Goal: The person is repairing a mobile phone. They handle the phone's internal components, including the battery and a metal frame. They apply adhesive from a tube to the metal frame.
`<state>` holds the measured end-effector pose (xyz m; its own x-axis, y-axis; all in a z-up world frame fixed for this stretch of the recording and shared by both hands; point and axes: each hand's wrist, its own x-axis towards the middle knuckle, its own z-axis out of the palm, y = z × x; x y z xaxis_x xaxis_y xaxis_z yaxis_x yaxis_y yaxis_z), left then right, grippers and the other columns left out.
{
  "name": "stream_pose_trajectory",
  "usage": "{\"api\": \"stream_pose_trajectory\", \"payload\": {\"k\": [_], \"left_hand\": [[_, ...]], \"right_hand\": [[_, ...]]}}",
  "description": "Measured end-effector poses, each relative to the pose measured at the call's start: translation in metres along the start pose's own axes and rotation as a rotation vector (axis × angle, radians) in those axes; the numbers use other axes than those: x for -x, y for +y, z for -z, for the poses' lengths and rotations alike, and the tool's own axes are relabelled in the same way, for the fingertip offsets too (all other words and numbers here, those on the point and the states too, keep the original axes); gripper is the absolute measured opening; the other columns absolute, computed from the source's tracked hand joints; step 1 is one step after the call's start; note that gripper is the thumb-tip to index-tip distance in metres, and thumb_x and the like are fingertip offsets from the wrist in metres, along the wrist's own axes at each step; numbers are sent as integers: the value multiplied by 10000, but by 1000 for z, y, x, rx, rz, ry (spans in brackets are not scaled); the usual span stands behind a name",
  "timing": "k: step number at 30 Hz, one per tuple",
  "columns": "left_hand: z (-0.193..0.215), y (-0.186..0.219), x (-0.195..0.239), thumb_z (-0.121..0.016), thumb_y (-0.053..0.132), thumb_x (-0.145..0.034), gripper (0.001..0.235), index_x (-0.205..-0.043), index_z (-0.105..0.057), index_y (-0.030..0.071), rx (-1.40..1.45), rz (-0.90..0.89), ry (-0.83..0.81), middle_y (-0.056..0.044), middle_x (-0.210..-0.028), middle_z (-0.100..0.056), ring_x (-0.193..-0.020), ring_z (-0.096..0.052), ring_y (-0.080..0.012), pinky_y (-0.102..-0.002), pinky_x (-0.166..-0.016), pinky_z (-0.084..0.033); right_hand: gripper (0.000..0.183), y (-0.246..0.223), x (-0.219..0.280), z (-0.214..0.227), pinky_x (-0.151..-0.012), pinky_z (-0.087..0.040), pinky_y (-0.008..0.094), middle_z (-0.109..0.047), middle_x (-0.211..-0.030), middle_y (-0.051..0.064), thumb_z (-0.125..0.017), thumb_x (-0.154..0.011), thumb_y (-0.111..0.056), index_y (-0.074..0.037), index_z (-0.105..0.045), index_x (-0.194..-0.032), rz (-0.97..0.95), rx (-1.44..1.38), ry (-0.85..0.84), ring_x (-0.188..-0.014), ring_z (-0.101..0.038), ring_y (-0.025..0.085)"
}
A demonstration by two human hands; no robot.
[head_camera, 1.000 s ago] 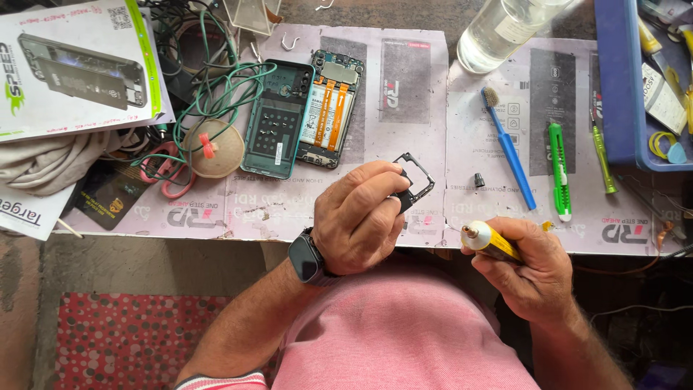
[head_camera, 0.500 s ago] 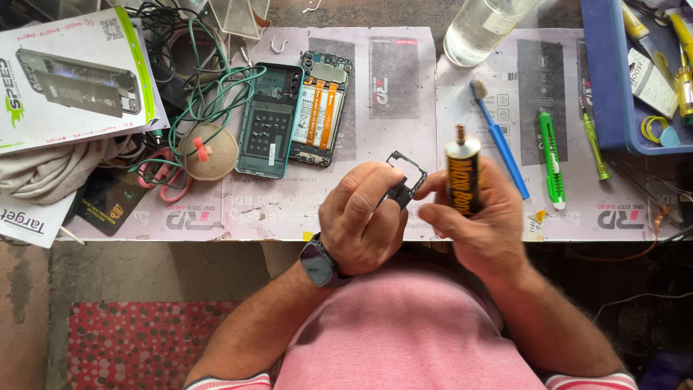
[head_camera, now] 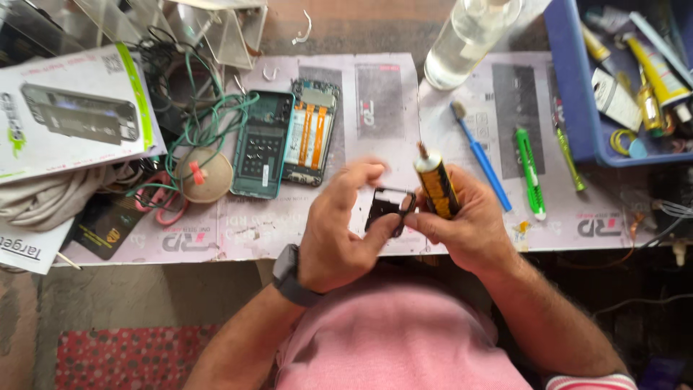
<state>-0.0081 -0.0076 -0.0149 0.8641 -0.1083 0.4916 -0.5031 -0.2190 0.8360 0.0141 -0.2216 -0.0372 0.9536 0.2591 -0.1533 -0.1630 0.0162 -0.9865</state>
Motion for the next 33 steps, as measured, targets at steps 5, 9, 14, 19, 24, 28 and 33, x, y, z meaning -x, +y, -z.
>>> {"api": "stream_pose_trajectory", "payload": {"k": [5,9,14,19,24,28,33], "left_hand": [[11,-9,-4,-759,34,-886,395,-1259,-630,8,217,289,-203,-96,-1065,-756,-930,-706,-142,-288,-865,-566],[7,-15,2,-733,14,-899,356,-1247,-662,-3,212,295,-274,-69,-1016,-767,-909,-715,-113,-275,-843,-595],[4,-22,8,-701,-48,-933,234,-1161,-656,-23,510,459,-238,-56,-1027,-695,-932,-680,-110,-274,-839,-606],[2,-27,7,-700,-63,-931,236,-1146,-617,-16,716,485,-142,-64,-1001,-687,-925,-683,-123,-294,-864,-607],[1,-26,3,-723,-62,-915,266,-1152,-611,-19,685,444,-54,-71,-1004,-695,-944,-672,-122,-290,-883,-592],[4,-21,2,-718,-69,-923,253,-1151,-617,-23,661,411,-61,-73,-1020,-680,-945,-673,-124,-306,-882,-608],[7,-18,0,-713,-81,-930,236,-1136,-613,-20,563,340,-81,-77,-1068,-673,-977,-669,-123,-302,-897,-597]], "right_hand": [[348,-2,2,1,-511,-474,195,-653,-829,-1,-824,-780,45,-41,-640,-1062,-10,113,-26,-625,-564,31],[351,1,5,4,-530,-490,188,-705,-901,3,-798,-789,19,-42,-635,-1094,-9,114,-53,-645,-577,22],[298,-1,11,15,-563,-470,191,-714,-1013,91,-731,-880,-7,-31,-617,-1154,159,-9,-138,-668,-533,38],[273,6,3,23,-579,-459,244,-656,-1013,201,-719,-1015,-172,-15,-602,-1205,257,-580,-474,-670,-540,128],[306,25,-5,12,-569,-448,254,-627,-958,183,-695,-1043,-287,-63,-567,-1207,338,-732,-555,-656,-533,159],[330,31,-9,11,-592,-470,281,-635,-975,197,-683,-1049,-352,-99,-567,-1226,408,-723,-573,-664,-548,186],[345,28,-10,16,-619,-492,290,-636,-1008,202,-710,-1033,-368,-125,-586,-1245,442,-618,-566,-759,-567,197]]}}
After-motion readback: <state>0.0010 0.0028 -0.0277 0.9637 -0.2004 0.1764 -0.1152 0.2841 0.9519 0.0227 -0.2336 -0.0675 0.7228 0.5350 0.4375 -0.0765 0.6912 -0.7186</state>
